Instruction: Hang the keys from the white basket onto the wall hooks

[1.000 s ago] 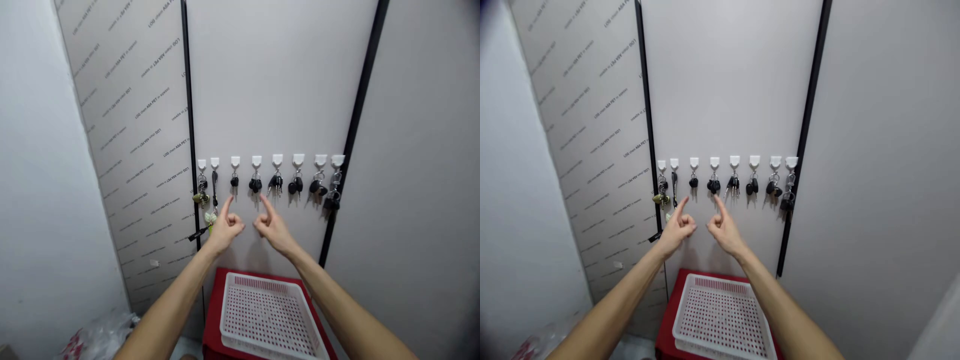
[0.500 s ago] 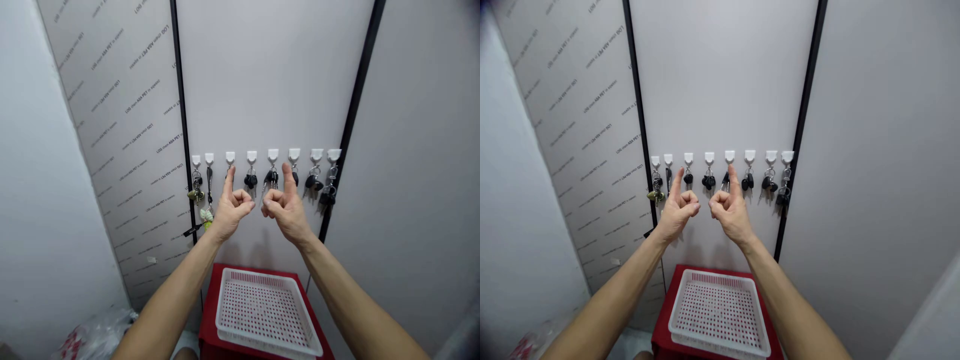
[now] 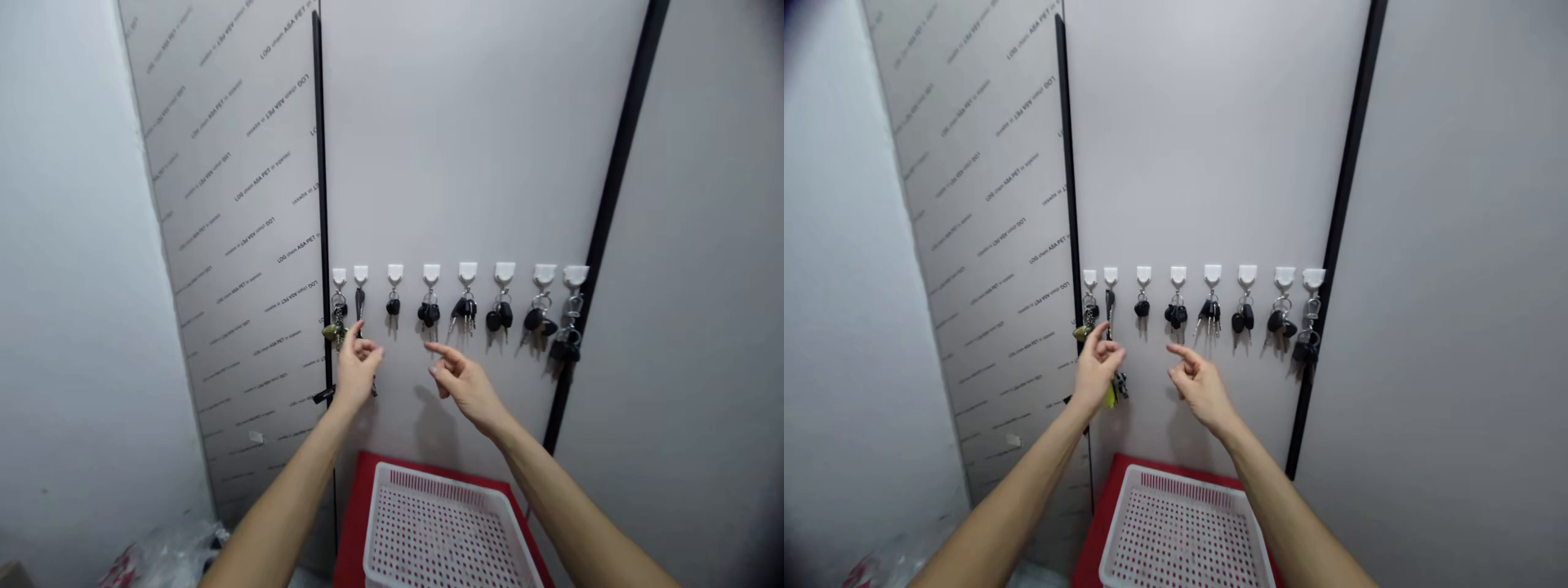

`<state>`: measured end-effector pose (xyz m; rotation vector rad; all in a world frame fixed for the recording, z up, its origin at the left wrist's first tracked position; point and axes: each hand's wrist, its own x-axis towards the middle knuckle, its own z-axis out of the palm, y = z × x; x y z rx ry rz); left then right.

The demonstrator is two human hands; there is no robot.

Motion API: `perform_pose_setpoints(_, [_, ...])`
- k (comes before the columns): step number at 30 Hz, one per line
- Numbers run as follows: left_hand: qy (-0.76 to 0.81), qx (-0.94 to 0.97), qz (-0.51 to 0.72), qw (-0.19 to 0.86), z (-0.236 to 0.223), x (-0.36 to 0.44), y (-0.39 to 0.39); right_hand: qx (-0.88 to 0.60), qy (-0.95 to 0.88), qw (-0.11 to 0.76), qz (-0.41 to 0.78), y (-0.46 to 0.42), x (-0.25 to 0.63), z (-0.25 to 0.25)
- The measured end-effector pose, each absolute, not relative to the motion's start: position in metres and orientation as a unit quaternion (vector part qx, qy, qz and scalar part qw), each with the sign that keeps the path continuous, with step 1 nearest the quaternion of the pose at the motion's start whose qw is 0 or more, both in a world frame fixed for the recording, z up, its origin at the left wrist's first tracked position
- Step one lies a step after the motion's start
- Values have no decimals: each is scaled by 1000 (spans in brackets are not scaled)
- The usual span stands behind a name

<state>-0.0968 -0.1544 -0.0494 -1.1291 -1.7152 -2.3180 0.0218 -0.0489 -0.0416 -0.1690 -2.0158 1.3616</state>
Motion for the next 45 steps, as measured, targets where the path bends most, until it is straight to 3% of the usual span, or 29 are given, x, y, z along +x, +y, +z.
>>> perform_pose_setpoints(3, [-635, -250, -700, 207, -47, -124, -161, -117, -782, 328, 517, -49, 15, -43])
perform_pose_setpoints(5, [-690, -229, -629, 275, -45, -134, -163, -124, -786, 310, 520, -53, 11, -44])
perform_pose_setpoints(13, [-820, -261, -391, 326, -34, -140, -153, -99, -809, 242, 526, -59, 5, -64])
perform_pose_setpoints(19, [-791, -306, -405, 341, -11, -149, -162, -136, -804, 236, 528, -48, 19, -72])
perform_pose_setpoints(26, [-692, -287, -542, 381, 32, -150, -181, -149, -807, 290, 492, -41, 16, -64])
perform_pose_setpoints(32, [-649, -343, -591, 334, 32, -123, -191, -144, -791, 532, 265, -41, 3, -22])
perform_pose_setpoints(35, [-652, -404, -581, 273, 5, -102, -188, -139, -790, 580, 144, -40, -4, 6])
perform_pose_setpoints(40, [-676, -474, -546, 144, -64, -71, -174, -248, -835, 485, 79, -27, -18, 34])
perform_pose_setpoints(45, [-704, -486, -517, 29, -123, -44, -166, -281, -859, 403, 143, -16, -19, 46])
